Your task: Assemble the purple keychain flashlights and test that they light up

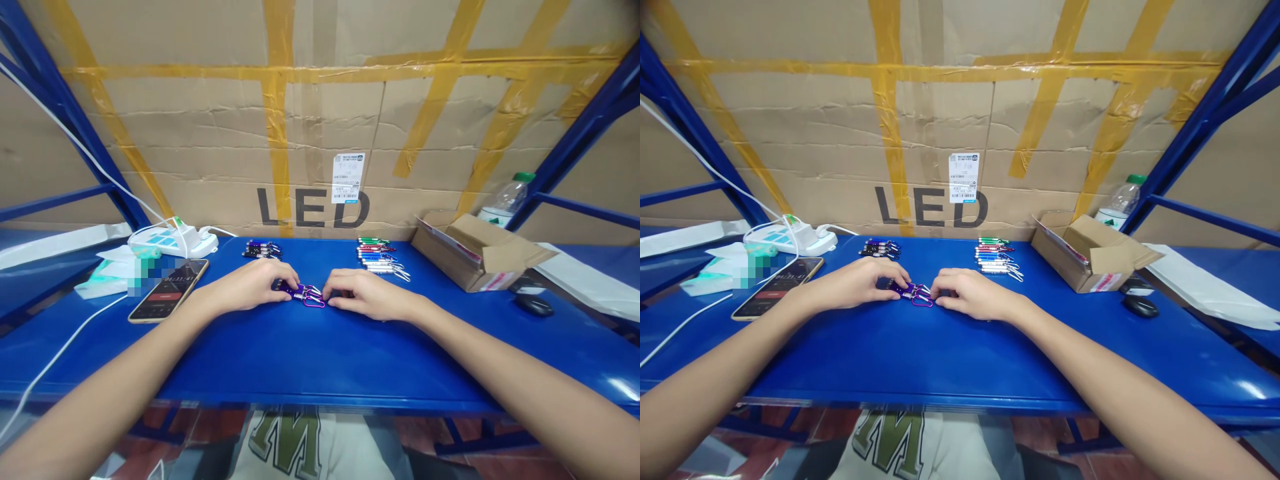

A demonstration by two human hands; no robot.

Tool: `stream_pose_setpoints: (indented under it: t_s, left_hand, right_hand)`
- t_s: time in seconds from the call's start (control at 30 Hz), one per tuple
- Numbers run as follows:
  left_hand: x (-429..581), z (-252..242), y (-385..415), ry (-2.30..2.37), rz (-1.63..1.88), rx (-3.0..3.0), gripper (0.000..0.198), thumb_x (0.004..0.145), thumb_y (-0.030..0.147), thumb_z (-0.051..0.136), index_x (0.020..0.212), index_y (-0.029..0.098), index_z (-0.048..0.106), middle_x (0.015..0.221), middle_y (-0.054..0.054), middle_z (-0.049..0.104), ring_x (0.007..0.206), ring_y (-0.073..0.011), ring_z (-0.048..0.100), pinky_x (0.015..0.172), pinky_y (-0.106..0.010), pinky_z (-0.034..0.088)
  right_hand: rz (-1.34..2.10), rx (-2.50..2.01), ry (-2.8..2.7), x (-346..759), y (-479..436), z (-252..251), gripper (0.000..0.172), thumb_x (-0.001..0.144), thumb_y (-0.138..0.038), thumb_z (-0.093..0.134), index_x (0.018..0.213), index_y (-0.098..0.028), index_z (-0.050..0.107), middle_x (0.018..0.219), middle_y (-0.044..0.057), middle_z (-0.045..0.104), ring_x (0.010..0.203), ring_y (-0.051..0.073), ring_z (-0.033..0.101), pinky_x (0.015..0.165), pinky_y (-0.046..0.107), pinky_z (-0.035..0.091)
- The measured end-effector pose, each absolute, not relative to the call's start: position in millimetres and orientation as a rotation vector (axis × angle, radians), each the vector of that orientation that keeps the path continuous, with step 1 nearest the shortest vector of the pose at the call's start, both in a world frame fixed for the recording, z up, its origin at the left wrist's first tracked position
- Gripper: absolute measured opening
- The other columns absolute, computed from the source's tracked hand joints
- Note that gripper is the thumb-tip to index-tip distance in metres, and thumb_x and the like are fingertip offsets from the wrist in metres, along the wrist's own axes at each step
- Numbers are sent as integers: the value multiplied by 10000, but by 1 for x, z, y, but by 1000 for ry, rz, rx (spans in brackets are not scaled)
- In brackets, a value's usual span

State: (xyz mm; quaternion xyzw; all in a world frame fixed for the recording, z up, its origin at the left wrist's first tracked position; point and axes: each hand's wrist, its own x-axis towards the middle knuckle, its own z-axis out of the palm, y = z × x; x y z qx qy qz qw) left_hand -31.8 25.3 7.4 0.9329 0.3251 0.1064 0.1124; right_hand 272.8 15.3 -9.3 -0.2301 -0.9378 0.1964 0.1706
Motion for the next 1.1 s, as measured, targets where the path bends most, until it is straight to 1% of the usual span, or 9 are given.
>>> stream_pose_setpoints:
  t_s: [0.13, 0.3, 0.63, 0.7, 0.83, 0.9, 1.0, 1.1]
  left_hand:
    - [-39, 9, 31, 988, 291, 2748, 156, 973, 299, 762, 1116, 242, 786, 1252, -34, 793, 1141, -222, 740, 1025, -321, 523]
    - [-50, 13, 37, 1121, 202, 2756, 162, 928, 292, 788, 1086, 258, 798, 1235, -24, 797, 1156, -241, 734, 1042, -336, 513]
    - [-86, 20, 53, 1445, 62, 2764, 193, 882, 320, 752, 1060, 286, 818, 1137, -32, 807, 1080, -264, 721, 945, -331, 521]
    - [-95, 17, 59, 1485, 69, 2763, 194, 883, 351, 743, 1049, 288, 821, 1112, -36, 811, 1053, -269, 727, 927, -331, 527]
    - [-108, 10, 69, 1568, 88, 2785, 191, 879, 354, 728, 1036, 291, 815, 1123, -42, 808, 1055, -271, 726, 934, -336, 529]
    - [-110, 8, 72, 1596, 112, 2792, 190, 875, 368, 741, 1031, 291, 816, 1097, -49, 808, 1032, -280, 729, 930, -344, 529]
    - [-109, 8, 72, 1611, 109, 2820, 189, 885, 345, 742, 1049, 289, 818, 1077, -54, 805, 1010, -288, 727, 916, -351, 523]
    - [-104, 11, 69, 1606, 96, 2845, 200, 914, 317, 710, 1081, 274, 811, 1101, -74, 799, 1036, -304, 721, 916, -361, 521]
  right_hand:
    - [547, -669, -2666, 272, 14, -8, 132, 1066, -235, 608, 1034, -205, 733, 1074, 69, 712, 994, 225, 677, 905, 355, 524]
    - [537, -690, -2665, 272, 14, -8, 133, 1068, -229, 601, 1028, -198, 723, 1062, 64, 697, 969, 216, 670, 890, 347, 517]
    - [542, -713, -2660, 272, 16, -11, 125, 1067, -239, 606, 1034, -195, 718, 1070, 66, 692, 972, 219, 665, 886, 351, 517]
    - [543, -714, -2659, 272, 15, -10, 125, 1067, -237, 604, 1036, -195, 718, 1072, 67, 692, 974, 221, 667, 886, 353, 518]
    - [539, -718, -2659, 272, 14, -9, 130, 1067, -246, 601, 1030, -201, 717, 1069, 69, 695, 969, 225, 669, 882, 358, 521]
    - [538, -716, -2660, 272, 14, -9, 129, 1067, -244, 600, 1030, -202, 717, 1068, 70, 696, 969, 226, 668, 882, 359, 522]
    - [531, -716, -2663, 272, 14, -9, 127, 1067, -237, 602, 1030, -197, 716, 1062, 69, 694, 961, 222, 668, 875, 354, 517]
    - [523, -721, -2664, 273, 15, -9, 122, 1066, -236, 606, 1032, -197, 716, 1070, 69, 697, 960, 221, 671, 868, 350, 512]
